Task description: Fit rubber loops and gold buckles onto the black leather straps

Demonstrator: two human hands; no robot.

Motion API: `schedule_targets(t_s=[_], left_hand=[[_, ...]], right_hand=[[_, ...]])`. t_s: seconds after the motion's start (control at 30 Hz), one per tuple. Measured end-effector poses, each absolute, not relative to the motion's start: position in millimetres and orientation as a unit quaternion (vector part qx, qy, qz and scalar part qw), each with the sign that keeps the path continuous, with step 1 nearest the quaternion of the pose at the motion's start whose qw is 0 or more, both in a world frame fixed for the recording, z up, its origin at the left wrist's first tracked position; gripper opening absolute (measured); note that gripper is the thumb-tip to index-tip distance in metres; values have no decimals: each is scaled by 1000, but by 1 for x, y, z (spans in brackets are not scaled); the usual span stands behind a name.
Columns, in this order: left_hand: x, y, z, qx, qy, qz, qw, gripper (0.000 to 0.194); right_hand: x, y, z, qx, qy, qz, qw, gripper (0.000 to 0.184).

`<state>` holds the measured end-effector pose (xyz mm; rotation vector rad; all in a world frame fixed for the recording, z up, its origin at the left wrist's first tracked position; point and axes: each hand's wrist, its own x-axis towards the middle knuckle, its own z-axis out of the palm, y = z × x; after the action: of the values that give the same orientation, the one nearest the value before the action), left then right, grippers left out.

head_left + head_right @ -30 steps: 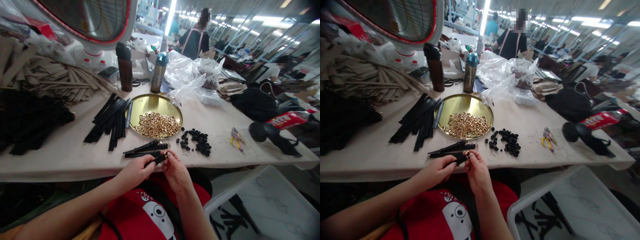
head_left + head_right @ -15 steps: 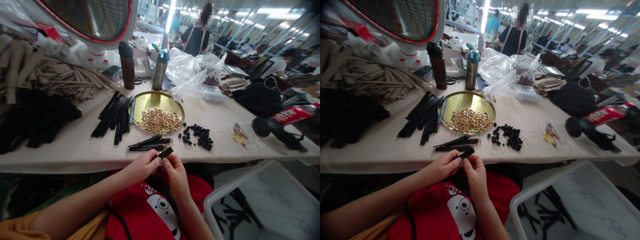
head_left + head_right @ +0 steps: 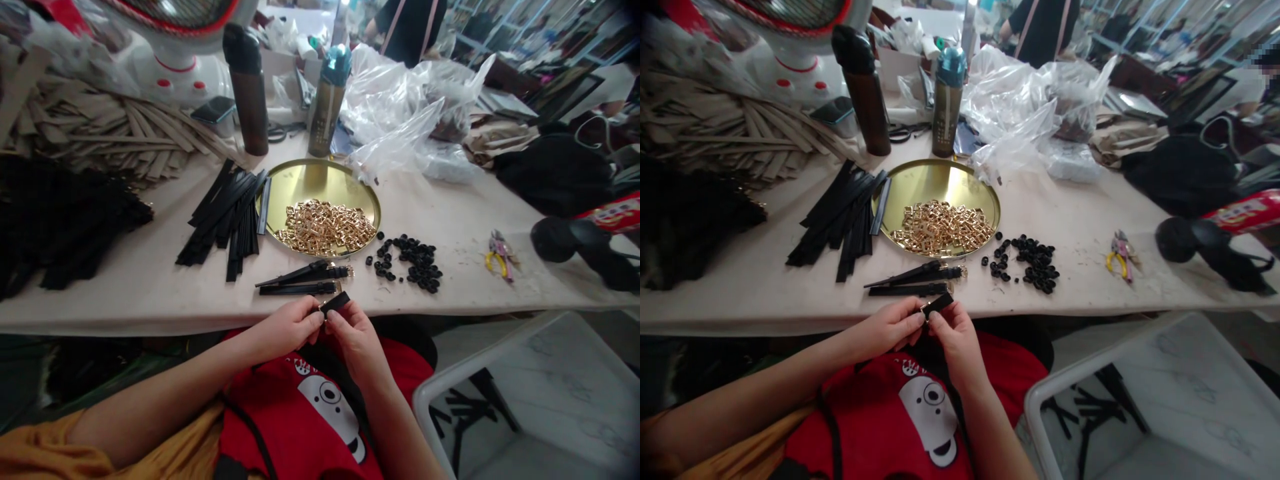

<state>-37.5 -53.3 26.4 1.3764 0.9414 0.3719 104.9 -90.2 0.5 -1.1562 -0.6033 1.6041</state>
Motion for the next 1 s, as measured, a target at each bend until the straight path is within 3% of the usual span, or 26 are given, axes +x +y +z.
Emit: schedule_targets(t_s=[0.33,0.47,0.7,0.9,1.0], left_hand=[[-39,-48,29,671,432,123,590,18],[-42,-51,29,656,424,105,616,18],[-37,-55,29,586,414,127,685,15],[-40,-60,25,599,417,139,669,12],[-42,-63,21,593,430,139,667,20]], right_hand=[[104,-89,2,-434,-141,717,527,20],[109,-86,3,-443,-101,702,549,17],[115,-92,1,-476,-200,666,538,15],[107,-102,-4,-480,-233,666,521,16],[103,-106,-2,-501,-266,637,521,15]])
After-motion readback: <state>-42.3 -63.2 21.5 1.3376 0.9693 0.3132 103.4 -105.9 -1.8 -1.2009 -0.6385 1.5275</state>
